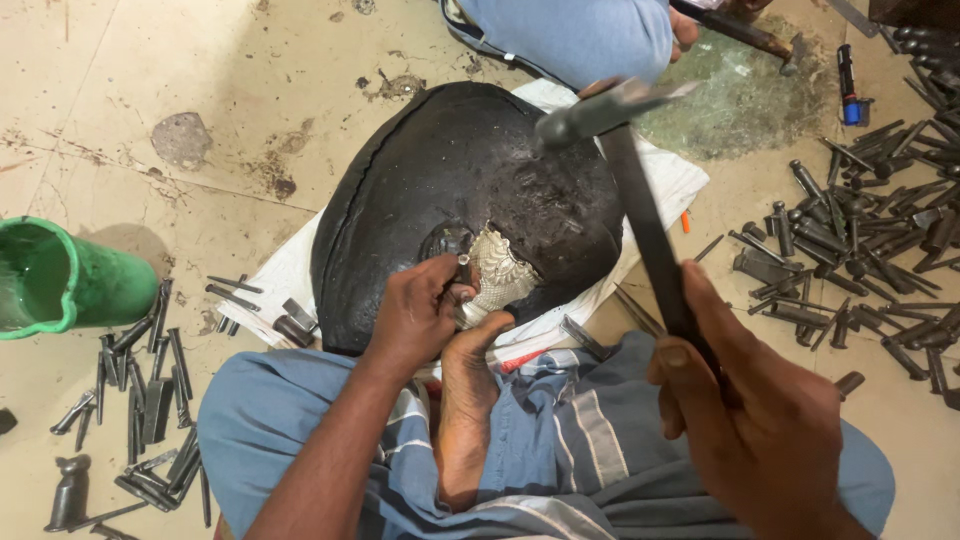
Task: The person sits on the floor and uses their bare foot to hold a small metal object against a large anvil. They repeatedly strike the object with a hammer and chisel to shape or texture it. The person occasionally switches chisels from a pile on the floor.
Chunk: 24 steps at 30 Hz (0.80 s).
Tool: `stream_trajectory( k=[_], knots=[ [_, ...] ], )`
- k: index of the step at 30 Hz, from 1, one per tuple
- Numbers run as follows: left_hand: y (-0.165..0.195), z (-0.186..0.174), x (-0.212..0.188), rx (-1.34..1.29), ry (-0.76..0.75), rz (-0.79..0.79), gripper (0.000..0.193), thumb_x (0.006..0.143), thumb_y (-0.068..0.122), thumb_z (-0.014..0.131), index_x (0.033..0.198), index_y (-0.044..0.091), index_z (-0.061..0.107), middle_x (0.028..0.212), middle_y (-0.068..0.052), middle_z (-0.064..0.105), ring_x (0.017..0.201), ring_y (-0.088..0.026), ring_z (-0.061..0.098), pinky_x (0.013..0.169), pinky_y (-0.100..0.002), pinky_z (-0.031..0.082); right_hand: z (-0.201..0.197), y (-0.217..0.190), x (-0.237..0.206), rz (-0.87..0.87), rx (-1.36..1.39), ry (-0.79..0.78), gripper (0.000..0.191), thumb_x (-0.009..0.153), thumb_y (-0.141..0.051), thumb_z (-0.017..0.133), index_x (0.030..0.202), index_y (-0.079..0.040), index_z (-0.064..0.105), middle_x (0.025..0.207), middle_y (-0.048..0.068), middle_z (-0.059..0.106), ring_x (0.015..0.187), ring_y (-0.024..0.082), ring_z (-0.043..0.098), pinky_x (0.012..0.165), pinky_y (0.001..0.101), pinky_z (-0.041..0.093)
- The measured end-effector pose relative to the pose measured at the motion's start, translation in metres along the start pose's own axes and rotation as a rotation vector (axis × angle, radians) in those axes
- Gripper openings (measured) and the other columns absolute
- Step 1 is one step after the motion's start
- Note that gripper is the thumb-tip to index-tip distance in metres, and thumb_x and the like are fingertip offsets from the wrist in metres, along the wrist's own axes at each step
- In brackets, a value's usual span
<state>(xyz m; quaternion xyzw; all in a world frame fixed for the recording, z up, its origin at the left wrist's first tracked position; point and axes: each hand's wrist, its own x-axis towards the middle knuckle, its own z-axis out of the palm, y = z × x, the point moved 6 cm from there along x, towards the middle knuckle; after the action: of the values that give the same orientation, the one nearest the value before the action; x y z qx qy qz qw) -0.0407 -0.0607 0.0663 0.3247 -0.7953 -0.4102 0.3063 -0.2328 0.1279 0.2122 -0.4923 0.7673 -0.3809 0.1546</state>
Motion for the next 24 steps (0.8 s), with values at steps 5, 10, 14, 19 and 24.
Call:
stream_trajectory(
  k=[5,10,14,19,24],
  knots=[
    [0.007,-0.002,0.004,0.040,-0.008,0.016,0.019,0.081,-0.009,0.070,0.097,-0.004,0.060,0.079,-0.016,0.066,0.065,-0.025,0.067,0.060,-0.034,0.052,0.046,0.007,0.005,-0.149,-0.209,-0.311,0.056,0.092,-0.013,0.066,0.147,-0.015,0.057,0.077,0.011,0.072,0.057,0.016,0.065,0.050,0.0311,0.054],
    [0.017,-0.005,0.007,0.067,-0.043,0.011,0.011,0.083,-0.002,0.070,0.090,0.000,0.062,0.081,-0.019,0.066,0.069,-0.036,0.066,0.060,-0.039,0.049,0.039,0.031,-0.012,0.043,-0.109,-0.151,0.050,0.097,-0.016,0.066,0.147,-0.019,0.062,0.077,0.007,0.071,0.059,0.014,0.065,0.053,0.0303,0.057],
    [0.020,-0.005,0.016,0.015,-0.078,0.052,0.009,0.084,0.002,0.070,0.089,0.002,0.063,0.080,-0.017,0.067,0.070,-0.036,0.069,0.060,-0.040,0.051,0.045,0.033,-0.017,-0.080,-0.113,-0.149,0.047,0.094,-0.013,0.066,0.141,-0.016,0.064,0.080,0.011,0.072,0.061,0.016,0.066,0.058,0.0325,0.057],
    [0.019,-0.004,0.018,0.169,-0.104,0.067,0.009,0.081,0.002,0.071,0.086,0.002,0.064,0.079,-0.020,0.065,0.073,-0.042,0.065,0.060,-0.045,0.047,0.043,0.047,-0.020,0.081,0.026,-0.031,0.047,0.097,-0.014,0.068,0.144,-0.016,0.065,0.080,0.007,0.071,0.057,0.016,0.066,0.053,0.0322,0.055],
    [0.018,-0.001,0.022,0.062,-0.178,0.067,0.010,0.081,0.005,0.069,0.086,0.003,0.062,0.077,-0.015,0.067,0.068,-0.035,0.069,0.059,-0.041,0.052,0.047,0.036,-0.024,-0.109,-0.107,-0.074,0.044,0.092,-0.011,0.070,0.135,-0.015,0.066,0.079,0.008,0.069,0.057,0.015,0.063,0.057,0.0300,0.054]
  ],
)
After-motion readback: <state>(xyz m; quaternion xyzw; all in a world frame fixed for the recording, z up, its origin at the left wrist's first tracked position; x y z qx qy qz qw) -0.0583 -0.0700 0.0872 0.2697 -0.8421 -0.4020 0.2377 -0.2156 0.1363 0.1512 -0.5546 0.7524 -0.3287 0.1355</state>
